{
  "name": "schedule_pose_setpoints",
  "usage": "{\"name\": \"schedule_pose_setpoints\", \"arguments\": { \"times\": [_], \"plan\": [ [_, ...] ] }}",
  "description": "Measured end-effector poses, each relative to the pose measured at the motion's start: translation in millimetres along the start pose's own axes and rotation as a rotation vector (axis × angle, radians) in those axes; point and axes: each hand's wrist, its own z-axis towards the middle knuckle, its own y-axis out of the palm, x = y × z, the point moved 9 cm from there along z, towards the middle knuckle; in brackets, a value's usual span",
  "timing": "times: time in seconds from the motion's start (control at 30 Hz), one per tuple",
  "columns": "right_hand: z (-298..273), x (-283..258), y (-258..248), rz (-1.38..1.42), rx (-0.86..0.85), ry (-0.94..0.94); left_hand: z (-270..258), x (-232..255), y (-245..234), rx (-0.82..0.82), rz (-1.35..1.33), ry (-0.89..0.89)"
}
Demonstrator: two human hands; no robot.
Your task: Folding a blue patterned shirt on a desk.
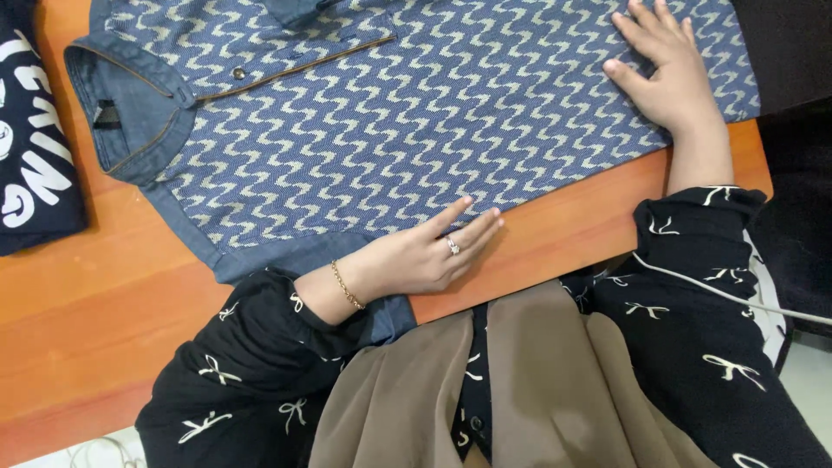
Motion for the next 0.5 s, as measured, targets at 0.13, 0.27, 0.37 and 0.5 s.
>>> {"name": "schedule_pose_setpoints", "arguments": {
  "times": [0.13, 0.27, 0.37, 0.5],
  "plan": [
    [0, -2, -1, 0.002, -0.002, -0.007, 0, 0, 4, -0.033, 0.0, 0.002],
    [-1, -2, -1, 0.011, 0.004, -0.001, -2, 2, 6, -0.045, -0.004, 0.02],
    [-1, 2, 1, 0.005, 0.011, 0.014, -2, 5, 10, -0.06, -0.002, 0.023],
    [-1, 2, 0, 0.002, 0.014, 0.009, -3, 3, 0, 0.066, -0.054, -0.021]
  ]
}}
